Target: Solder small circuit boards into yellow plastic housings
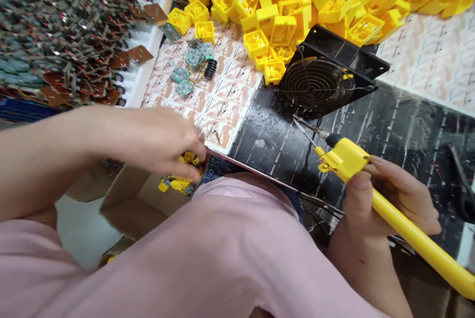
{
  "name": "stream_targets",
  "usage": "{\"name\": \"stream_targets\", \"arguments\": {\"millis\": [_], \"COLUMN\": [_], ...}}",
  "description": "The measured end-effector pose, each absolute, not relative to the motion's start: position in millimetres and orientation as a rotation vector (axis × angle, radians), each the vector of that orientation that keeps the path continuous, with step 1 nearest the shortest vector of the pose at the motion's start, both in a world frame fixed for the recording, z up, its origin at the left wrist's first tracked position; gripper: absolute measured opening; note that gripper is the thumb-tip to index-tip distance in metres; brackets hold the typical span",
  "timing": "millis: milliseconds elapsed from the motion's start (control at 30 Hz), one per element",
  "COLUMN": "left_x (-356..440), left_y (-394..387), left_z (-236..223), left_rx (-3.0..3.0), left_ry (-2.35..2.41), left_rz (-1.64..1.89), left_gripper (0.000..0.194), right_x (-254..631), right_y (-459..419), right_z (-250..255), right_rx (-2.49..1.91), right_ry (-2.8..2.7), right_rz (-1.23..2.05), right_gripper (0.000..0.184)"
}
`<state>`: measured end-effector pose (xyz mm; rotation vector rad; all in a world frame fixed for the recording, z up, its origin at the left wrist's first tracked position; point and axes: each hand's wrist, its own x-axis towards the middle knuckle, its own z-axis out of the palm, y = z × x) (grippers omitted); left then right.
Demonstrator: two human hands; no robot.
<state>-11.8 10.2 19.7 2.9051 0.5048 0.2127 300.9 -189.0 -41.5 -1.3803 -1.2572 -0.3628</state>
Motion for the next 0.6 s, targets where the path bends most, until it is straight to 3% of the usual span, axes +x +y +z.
{"name": "stream_targets", "arguments": {"millis": [300, 433, 600], "left_x": [128, 112, 55], "left_y": [108, 99, 36], "left_z": [-21, -20, -11], "left_rx": [2.932, 2.99, 3.029], "left_ry": [0.865, 0.957, 0.882], "left_rz": [0.112, 0.0, -0.169], "left_gripper": [0.062, 0.057, 0.059], "right_x": [310, 323, 315], "right_y": [-189, -189, -182], "right_z": [-45, -50, -50], "right_rx": [-1.343, -1.39, -1.336], "right_ry": [-1.112, -1.103, -1.029], "right_rz": [-0.477, -0.547, -0.582], "right_gripper": [0.037, 0.039, 0.038]}}
